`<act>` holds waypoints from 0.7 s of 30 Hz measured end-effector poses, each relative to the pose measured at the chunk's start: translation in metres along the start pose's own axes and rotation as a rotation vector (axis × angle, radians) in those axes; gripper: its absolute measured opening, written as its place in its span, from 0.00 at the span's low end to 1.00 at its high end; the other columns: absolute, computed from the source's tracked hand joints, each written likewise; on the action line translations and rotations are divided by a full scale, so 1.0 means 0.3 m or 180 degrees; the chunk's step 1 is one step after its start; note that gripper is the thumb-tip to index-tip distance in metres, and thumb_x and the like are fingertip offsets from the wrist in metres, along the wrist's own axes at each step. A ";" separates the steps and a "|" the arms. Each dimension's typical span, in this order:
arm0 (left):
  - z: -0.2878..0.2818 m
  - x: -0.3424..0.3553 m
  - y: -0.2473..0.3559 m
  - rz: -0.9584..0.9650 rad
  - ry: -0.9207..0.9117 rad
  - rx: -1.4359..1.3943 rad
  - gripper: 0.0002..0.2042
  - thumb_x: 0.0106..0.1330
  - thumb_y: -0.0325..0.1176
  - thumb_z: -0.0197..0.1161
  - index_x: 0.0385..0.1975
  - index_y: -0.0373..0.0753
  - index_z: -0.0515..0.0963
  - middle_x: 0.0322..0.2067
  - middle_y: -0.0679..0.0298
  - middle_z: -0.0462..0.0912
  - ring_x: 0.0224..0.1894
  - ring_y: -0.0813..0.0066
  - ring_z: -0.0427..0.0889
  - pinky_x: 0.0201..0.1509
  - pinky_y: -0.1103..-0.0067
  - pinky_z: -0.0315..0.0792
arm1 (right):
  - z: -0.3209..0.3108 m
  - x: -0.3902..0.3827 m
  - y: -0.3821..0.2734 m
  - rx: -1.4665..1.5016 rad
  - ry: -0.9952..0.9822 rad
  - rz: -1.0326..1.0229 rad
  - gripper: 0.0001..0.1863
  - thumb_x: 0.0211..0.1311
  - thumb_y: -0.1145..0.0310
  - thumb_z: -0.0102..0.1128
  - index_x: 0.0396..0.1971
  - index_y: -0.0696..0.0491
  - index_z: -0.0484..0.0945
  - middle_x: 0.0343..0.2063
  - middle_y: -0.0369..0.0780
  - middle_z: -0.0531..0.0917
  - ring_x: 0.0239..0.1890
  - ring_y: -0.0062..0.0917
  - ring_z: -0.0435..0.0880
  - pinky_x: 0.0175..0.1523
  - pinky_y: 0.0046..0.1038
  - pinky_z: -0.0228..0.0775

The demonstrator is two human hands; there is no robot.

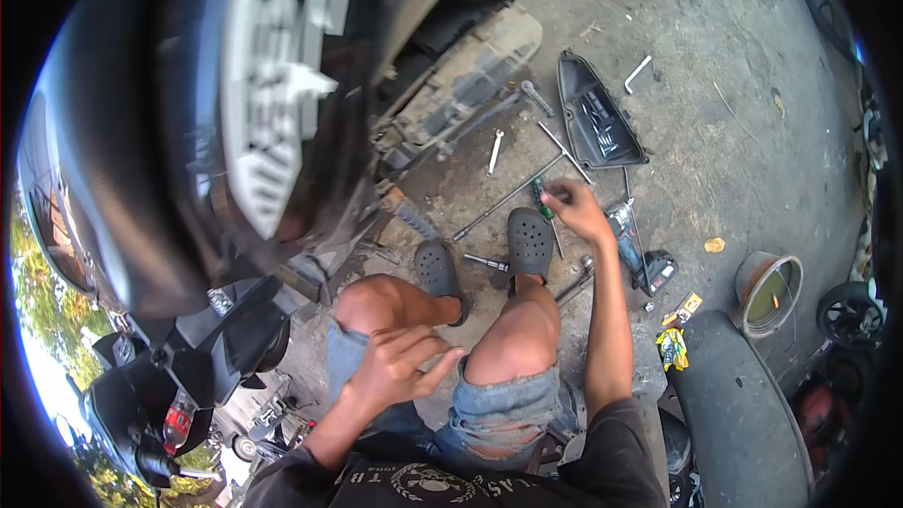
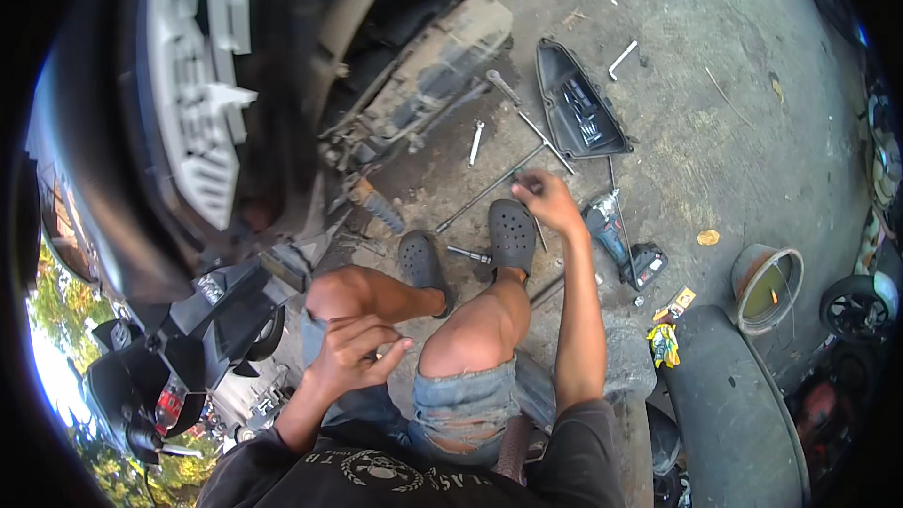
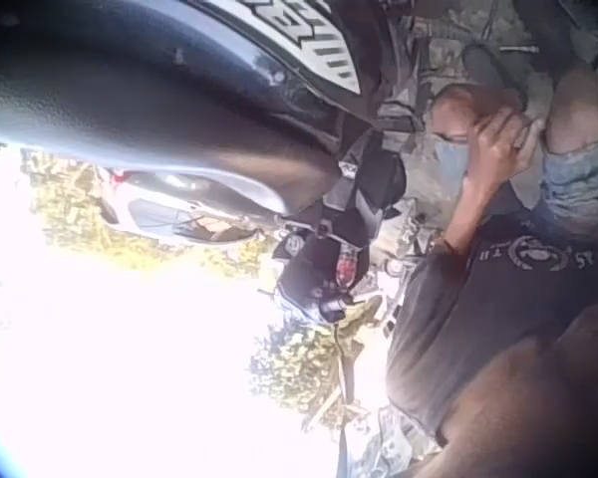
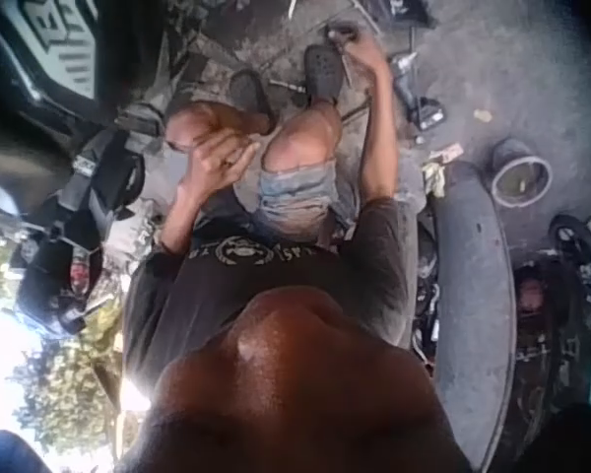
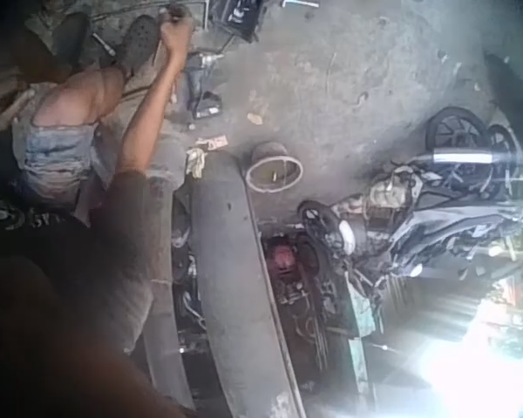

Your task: Removing an engine component cover from a motorcycle using hand tools.

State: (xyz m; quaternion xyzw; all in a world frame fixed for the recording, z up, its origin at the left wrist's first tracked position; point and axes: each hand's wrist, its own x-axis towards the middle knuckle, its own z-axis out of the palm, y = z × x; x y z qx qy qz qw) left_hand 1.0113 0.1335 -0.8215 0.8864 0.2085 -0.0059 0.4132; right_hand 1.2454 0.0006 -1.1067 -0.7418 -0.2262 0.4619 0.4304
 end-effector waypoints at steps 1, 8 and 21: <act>0.043 0.053 -0.019 -0.0009 -0.0027 0.0000 0.07 0.50 0.26 0.71 0.19 0.35 0.78 0.16 0.63 0.77 0.19 0.67 0.80 0.21 0.75 0.72 | 0.016 0.071 0.055 -0.0268 -0.0065 -0.0119 0.16 0.56 0.66 0.63 0.43 0.57 0.80 0.37 0.46 0.84 0.38 0.35 0.83 0.45 0.33 0.73; 0.270 0.143 -0.262 -0.0111 0.0426 -0.0315 0.18 0.64 0.30 0.60 0.12 0.36 0.65 0.11 0.65 0.68 0.10 0.71 0.64 0.15 0.75 0.58 | 0.250 0.433 0.195 -0.1794 -0.0052 -0.1318 0.15 0.51 0.74 0.59 0.41 0.51 0.80 0.41 0.46 0.81 0.49 0.41 0.77 0.50 0.38 0.70; 0.714 0.228 -0.589 -0.2134 0.1673 -0.3114 0.26 0.74 0.46 0.48 0.10 0.43 0.61 0.10 0.73 0.62 0.12 0.86 0.59 0.16 0.83 0.55 | 0.366 0.658 0.191 -0.4105 -0.1282 -0.3360 0.08 0.57 0.68 0.53 0.36 0.50 0.78 0.29 0.40 0.84 0.44 0.34 0.79 0.47 0.40 0.67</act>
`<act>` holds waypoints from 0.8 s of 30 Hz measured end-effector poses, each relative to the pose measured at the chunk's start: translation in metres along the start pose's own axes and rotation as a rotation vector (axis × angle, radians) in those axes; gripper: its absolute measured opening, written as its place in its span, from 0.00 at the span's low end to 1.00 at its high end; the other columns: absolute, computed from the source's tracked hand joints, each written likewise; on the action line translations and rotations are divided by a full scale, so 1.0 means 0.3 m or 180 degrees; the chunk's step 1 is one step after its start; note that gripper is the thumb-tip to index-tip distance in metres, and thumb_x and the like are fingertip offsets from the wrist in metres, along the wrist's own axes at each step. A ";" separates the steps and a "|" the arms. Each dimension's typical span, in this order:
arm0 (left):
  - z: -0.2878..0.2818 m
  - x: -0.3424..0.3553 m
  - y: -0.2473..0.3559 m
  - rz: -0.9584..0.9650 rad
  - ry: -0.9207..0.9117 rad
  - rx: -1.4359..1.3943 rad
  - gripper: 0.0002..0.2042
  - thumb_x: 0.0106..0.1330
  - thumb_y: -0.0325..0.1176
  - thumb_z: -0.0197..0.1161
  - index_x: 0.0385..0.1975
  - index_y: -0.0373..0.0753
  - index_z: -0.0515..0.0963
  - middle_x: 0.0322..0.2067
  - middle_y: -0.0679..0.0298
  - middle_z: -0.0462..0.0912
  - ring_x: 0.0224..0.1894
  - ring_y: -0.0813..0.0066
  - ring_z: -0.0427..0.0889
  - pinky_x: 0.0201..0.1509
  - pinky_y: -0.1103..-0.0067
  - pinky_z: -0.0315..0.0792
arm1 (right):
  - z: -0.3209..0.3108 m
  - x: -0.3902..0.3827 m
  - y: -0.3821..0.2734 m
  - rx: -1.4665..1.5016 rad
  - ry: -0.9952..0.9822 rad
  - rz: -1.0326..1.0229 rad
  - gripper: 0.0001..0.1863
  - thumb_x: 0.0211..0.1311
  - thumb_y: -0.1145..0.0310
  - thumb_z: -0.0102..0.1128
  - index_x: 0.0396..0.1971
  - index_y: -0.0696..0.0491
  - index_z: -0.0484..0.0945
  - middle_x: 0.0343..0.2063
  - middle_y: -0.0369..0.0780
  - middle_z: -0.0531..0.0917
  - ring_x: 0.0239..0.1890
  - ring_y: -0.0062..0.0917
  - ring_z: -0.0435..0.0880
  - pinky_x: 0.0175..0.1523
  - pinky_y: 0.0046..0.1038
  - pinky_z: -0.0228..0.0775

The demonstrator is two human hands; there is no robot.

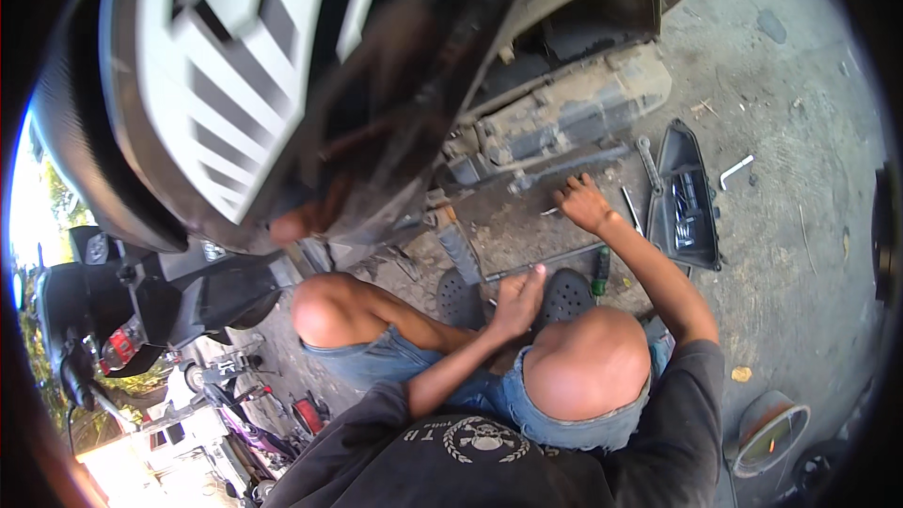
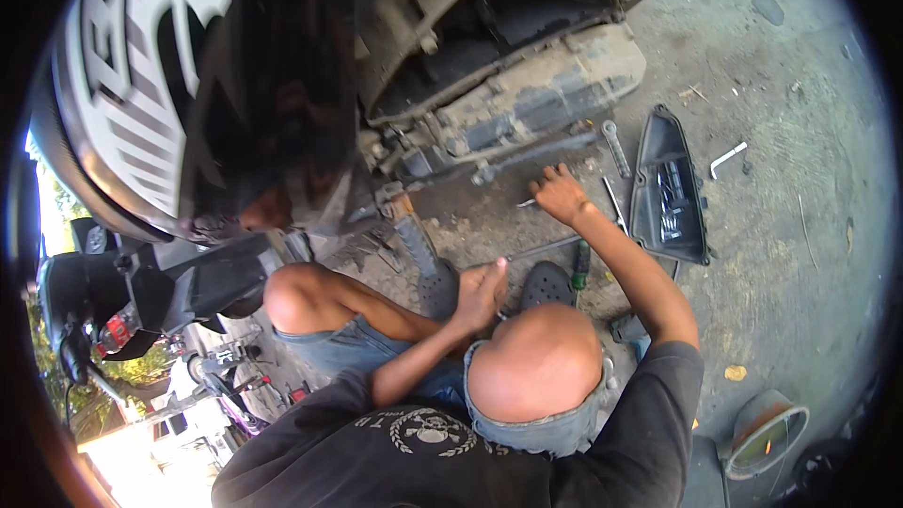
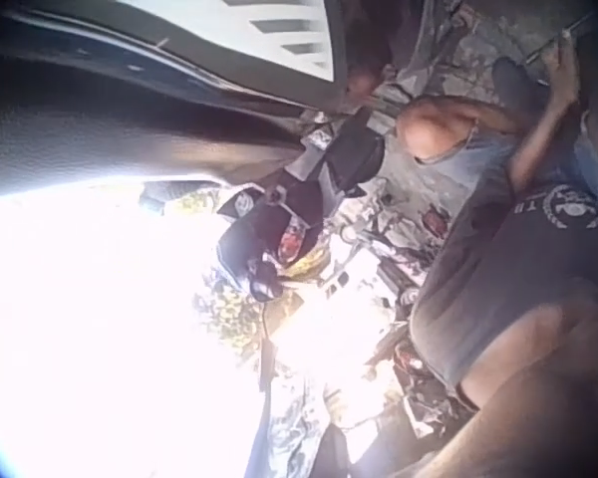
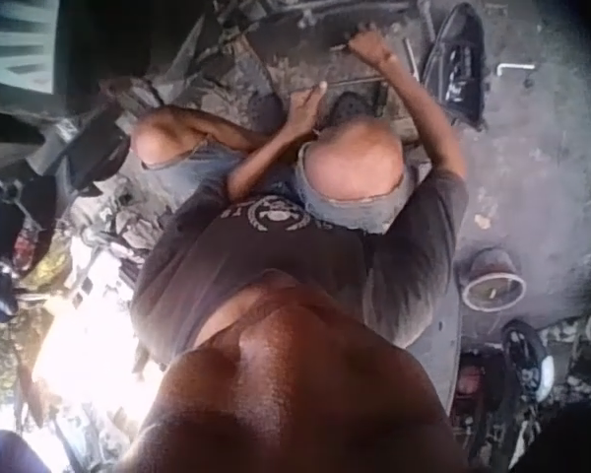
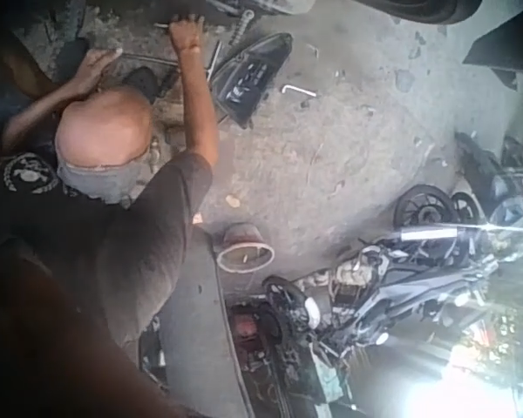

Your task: Removing an engine component cover from a motorcycle using hand tools.

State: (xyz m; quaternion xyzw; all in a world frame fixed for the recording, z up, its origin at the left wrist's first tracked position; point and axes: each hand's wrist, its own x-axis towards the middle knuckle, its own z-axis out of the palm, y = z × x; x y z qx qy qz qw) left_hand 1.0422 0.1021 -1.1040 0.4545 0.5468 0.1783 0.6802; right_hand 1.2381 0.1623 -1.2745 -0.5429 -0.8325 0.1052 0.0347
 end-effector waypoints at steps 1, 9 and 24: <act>-0.017 0.020 -0.039 -0.0099 0.0264 -0.0040 0.26 0.73 0.47 0.49 0.11 0.43 0.61 0.09 0.72 0.64 0.10 0.85 0.60 0.15 0.83 0.55 | -0.036 -0.012 -0.035 0.0000 -0.0060 -0.0009 0.08 0.57 0.68 0.53 0.36 0.50 0.78 0.29 0.40 0.84 0.44 0.34 0.79 0.47 0.40 0.67; -0.288 0.302 -0.159 0.0173 0.1430 -0.2535 0.15 0.68 0.48 0.51 0.40 0.42 0.70 0.32 0.61 0.78 0.32 0.66 0.78 0.33 0.71 0.70 | -0.520 -0.220 -0.155 0.2072 0.0413 0.0815 0.11 0.58 0.66 0.59 0.35 0.57 0.74 0.20 0.51 0.79 0.24 0.49 0.80 0.31 0.45 0.71; 0.028 -0.062 0.428 0.2400 -0.0338 0.1969 0.09 0.58 0.26 0.64 0.38 0.33 0.77 0.31 0.53 0.81 0.36 0.59 0.83 0.44 0.70 0.75 | -0.892 -0.122 -0.032 0.2122 0.1545 0.0731 0.10 0.56 0.77 0.54 0.39 0.60 0.75 0.31 0.53 0.78 0.36 0.49 0.79 0.40 0.41 0.71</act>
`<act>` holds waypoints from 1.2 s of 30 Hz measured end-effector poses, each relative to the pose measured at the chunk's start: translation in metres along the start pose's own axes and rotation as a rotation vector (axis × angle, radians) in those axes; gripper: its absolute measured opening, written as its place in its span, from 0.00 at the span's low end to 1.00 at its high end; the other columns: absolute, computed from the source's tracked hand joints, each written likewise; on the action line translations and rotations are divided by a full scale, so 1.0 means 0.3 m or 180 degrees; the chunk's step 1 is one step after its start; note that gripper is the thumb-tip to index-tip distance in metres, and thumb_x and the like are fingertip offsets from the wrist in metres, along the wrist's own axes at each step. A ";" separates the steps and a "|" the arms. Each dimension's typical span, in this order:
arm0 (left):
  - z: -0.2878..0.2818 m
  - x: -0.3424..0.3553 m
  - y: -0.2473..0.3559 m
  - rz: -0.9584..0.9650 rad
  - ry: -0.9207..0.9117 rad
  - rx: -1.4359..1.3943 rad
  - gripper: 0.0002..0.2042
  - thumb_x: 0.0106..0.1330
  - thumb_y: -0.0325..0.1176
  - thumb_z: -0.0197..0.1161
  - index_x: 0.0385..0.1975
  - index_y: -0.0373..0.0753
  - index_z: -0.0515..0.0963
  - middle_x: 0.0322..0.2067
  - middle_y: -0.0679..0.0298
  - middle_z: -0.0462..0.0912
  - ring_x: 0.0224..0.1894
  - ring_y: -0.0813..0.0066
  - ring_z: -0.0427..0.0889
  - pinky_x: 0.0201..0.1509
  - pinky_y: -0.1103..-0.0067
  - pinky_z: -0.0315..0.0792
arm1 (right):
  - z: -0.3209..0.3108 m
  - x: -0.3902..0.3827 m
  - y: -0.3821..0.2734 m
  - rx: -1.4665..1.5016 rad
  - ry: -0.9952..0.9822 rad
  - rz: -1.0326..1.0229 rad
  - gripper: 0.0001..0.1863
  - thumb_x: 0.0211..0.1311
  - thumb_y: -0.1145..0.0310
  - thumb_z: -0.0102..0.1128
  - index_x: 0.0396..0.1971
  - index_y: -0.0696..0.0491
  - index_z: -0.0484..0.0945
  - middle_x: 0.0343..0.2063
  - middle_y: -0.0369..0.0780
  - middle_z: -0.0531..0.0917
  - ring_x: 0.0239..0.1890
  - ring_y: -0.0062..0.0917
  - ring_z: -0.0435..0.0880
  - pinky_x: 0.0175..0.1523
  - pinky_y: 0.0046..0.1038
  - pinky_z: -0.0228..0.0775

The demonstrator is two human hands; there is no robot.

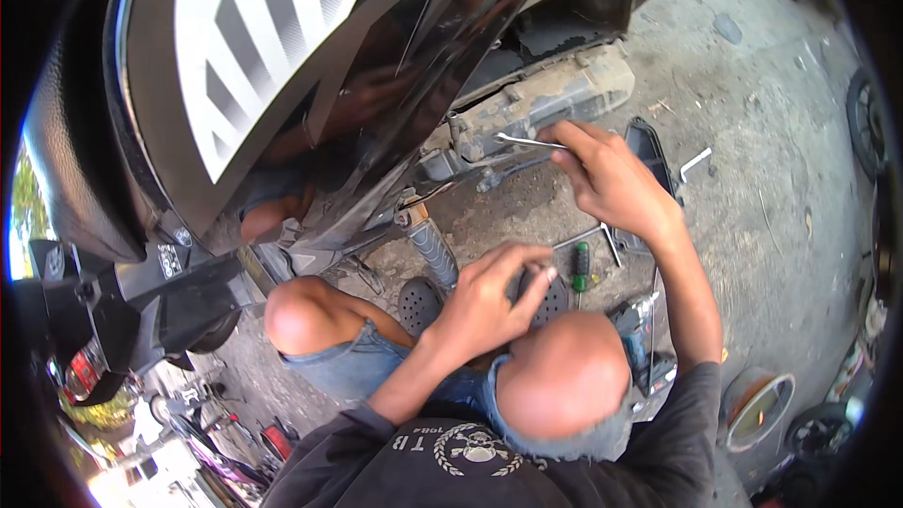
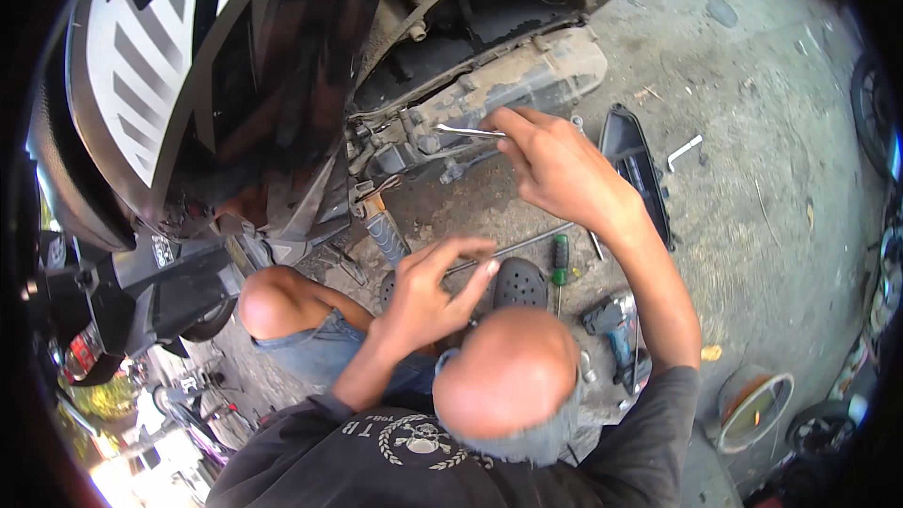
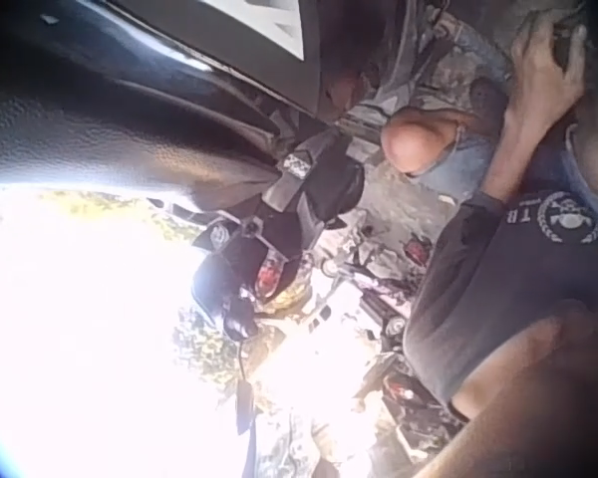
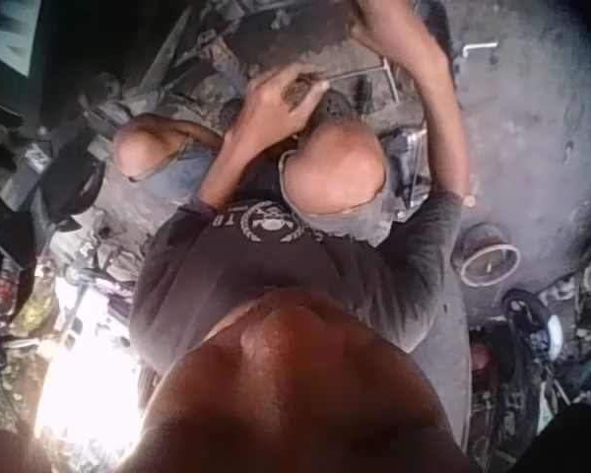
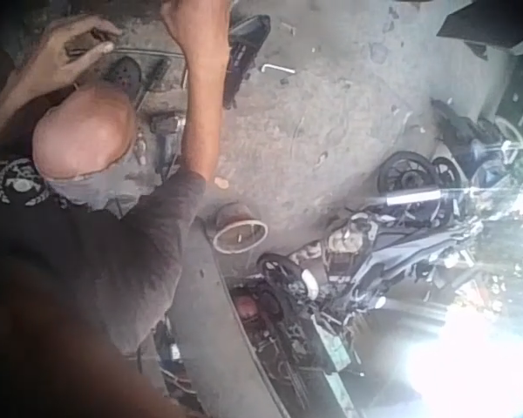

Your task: Removing an engine component cover from a motorcycle using hand tools.

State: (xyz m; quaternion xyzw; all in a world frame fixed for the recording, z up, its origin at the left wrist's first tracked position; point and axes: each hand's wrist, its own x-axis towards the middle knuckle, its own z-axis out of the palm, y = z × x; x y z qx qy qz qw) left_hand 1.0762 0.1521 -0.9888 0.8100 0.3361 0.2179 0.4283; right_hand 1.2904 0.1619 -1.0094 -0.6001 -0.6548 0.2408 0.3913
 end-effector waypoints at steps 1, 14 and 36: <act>-0.037 0.014 0.033 0.0370 -0.0035 0.0261 0.10 0.57 0.26 0.65 0.38 0.33 0.77 0.32 0.53 0.81 0.37 0.57 0.82 0.44 0.69 0.75 | -0.016 0.007 0.006 -0.0119 -0.0063 0.0071 0.12 0.56 0.78 0.53 0.41 0.59 0.75 0.33 0.53 0.78 0.37 0.50 0.78 0.41 0.42 0.71; -0.122 0.081 -0.063 0.0719 0.1158 0.2272 0.14 0.48 0.23 0.71 0.35 0.34 0.78 0.41 0.53 0.79 0.50 0.53 0.77 0.52 0.68 0.73 | 0.058 0.206 0.027 0.1585 0.0845 -0.0523 0.11 0.47 0.79 0.68 0.33 0.59 0.80 0.31 0.43 0.84 0.35 0.32 0.85 0.37 0.27 0.75; -0.103 0.078 -0.219 -0.0423 0.1276 0.1827 0.23 0.52 0.28 0.69 0.48 0.32 0.69 0.39 0.47 0.76 0.41 0.47 0.75 0.47 0.64 0.69 | 0.157 0.229 0.005 0.2212 0.0460 0.0198 0.05 0.61 0.79 0.60 0.35 0.63 0.77 0.30 0.39 0.84 0.32 0.18 0.82 0.40 0.18 0.73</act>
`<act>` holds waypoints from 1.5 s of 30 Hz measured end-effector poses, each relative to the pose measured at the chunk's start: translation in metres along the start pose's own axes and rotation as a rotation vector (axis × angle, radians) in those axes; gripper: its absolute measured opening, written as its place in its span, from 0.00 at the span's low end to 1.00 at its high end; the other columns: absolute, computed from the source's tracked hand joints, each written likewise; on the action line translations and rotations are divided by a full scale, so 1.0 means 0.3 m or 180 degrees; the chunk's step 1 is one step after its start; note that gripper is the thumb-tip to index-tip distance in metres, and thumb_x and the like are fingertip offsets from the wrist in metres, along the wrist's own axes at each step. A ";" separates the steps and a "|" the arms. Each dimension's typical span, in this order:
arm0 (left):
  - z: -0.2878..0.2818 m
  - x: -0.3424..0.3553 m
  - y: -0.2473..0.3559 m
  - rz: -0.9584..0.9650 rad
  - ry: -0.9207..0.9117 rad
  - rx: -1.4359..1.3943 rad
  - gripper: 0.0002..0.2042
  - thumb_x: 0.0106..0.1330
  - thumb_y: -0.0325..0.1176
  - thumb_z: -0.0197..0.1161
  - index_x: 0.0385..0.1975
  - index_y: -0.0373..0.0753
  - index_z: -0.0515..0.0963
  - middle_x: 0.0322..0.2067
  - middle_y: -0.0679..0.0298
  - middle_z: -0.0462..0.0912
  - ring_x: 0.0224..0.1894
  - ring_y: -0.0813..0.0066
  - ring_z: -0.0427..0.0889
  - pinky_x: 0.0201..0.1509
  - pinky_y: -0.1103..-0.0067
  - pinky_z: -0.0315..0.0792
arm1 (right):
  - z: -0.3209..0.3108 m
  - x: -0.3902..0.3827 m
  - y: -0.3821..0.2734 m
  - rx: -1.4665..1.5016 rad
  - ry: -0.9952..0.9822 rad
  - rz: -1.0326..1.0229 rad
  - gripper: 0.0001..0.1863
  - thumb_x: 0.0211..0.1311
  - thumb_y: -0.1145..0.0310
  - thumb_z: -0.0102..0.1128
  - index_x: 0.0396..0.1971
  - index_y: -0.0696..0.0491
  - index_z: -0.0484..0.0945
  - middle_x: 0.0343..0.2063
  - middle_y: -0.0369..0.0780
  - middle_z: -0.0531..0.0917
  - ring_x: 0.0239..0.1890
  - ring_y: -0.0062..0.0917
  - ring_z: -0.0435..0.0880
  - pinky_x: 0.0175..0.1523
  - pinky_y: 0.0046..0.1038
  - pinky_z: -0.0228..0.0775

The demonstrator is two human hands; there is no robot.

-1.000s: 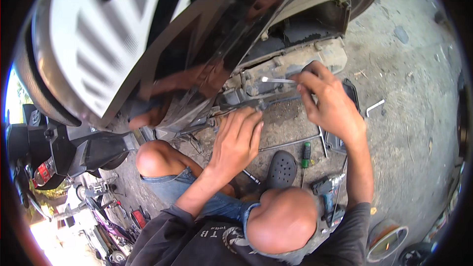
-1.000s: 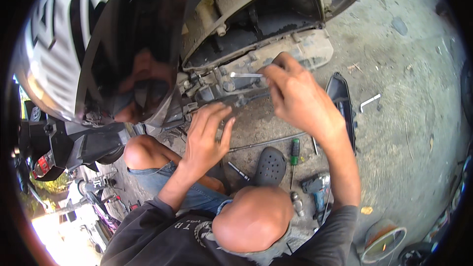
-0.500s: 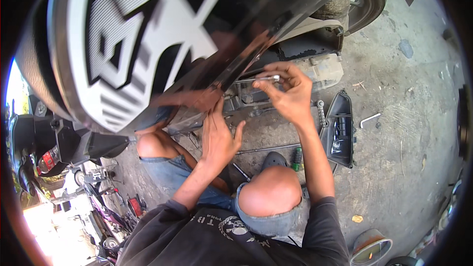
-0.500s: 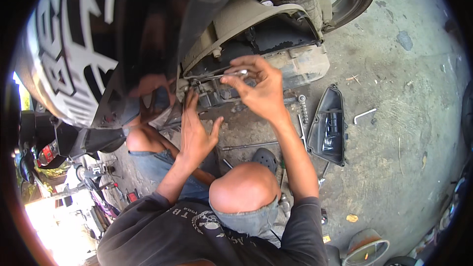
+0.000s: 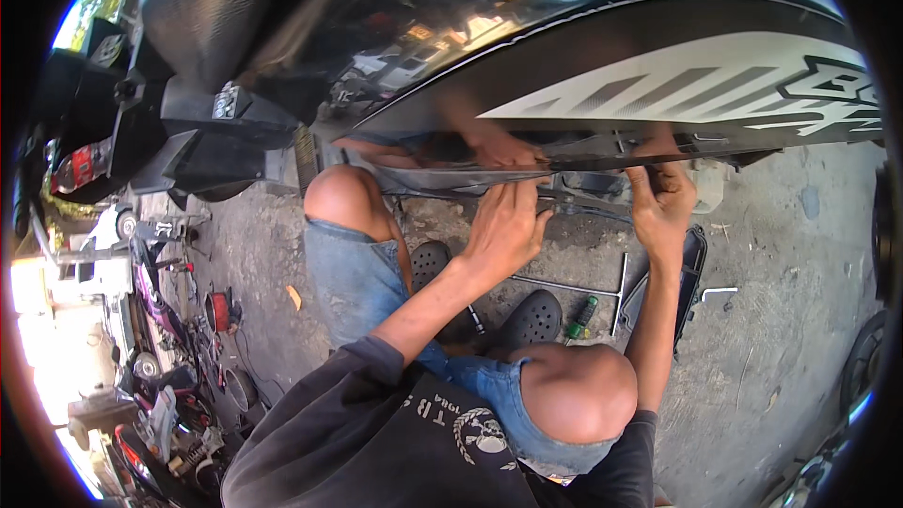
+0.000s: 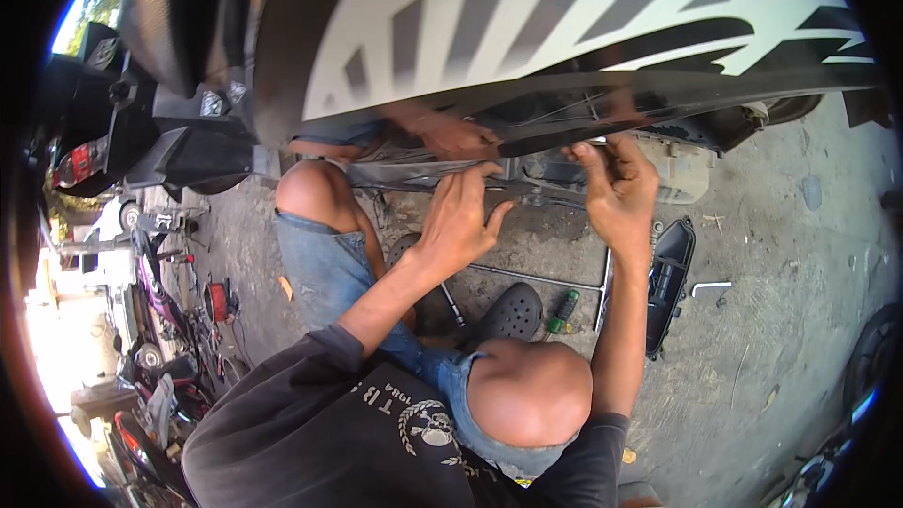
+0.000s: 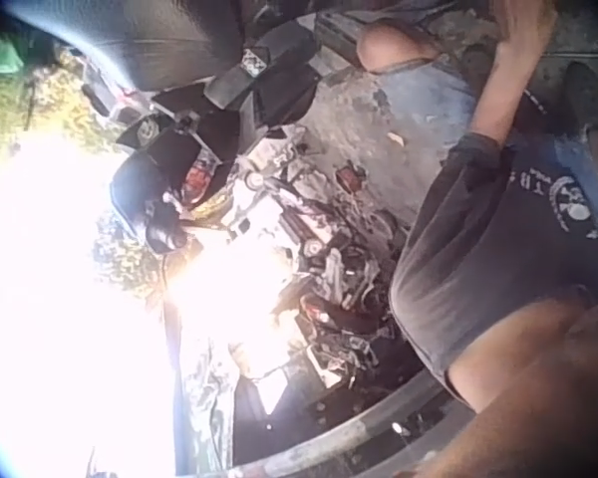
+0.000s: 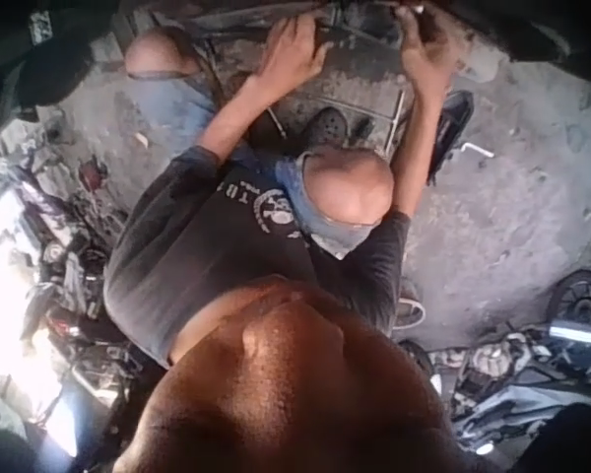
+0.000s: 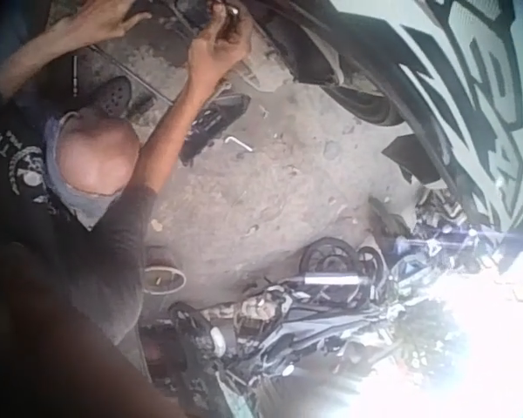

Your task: Removing an engine component cover from a motorcycle using hand tools.

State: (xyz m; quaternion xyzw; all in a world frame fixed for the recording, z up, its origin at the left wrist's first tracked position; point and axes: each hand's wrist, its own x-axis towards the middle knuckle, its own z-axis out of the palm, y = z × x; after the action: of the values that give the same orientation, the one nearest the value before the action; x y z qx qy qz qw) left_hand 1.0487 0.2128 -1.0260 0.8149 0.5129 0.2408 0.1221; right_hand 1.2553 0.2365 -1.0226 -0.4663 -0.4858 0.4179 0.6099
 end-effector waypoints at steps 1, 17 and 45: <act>-0.001 -0.001 0.001 -0.0165 0.0038 -0.0035 0.22 0.52 0.27 0.69 0.47 0.32 0.69 0.37 0.47 0.76 0.40 0.47 0.75 0.46 0.63 0.69 | 0.007 -0.001 0.010 -0.0045 0.0026 -0.0002 0.05 0.61 0.79 0.60 0.35 0.63 0.77 0.30 0.39 0.84 0.32 0.18 0.82 0.40 0.18 0.73; 0.030 0.011 0.011 -0.0148 0.0261 0.0041 0.17 0.51 0.23 0.68 0.34 0.31 0.66 0.31 0.48 0.73 0.35 0.48 0.74 0.38 0.64 0.68 | 0.074 -0.008 0.034 -0.0732 -0.0263 -0.0469 0.15 0.63 0.78 0.52 0.48 0.61 0.62 0.34 0.50 0.78 0.34 0.42 0.80 0.39 0.36 0.70; 0.029 0.001 0.013 -0.0294 0.0312 -0.0036 0.16 0.51 0.17 0.59 0.42 0.31 0.68 0.34 0.48 0.77 0.35 0.45 0.75 0.41 0.61 0.69 | 0.082 0.058 0.034 -0.0150 0.0540 -0.0820 0.07 0.53 0.82 0.66 0.31 0.63 0.76 0.26 0.40 0.85 0.29 0.10 0.79 0.29 0.11 0.67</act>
State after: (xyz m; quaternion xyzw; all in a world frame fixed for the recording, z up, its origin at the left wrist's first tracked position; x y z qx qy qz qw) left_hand 1.0565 0.2117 -1.0316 0.7769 0.5539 0.2775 0.1125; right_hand 1.2336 0.2594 -1.0268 -0.4478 -0.4980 0.2838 0.6862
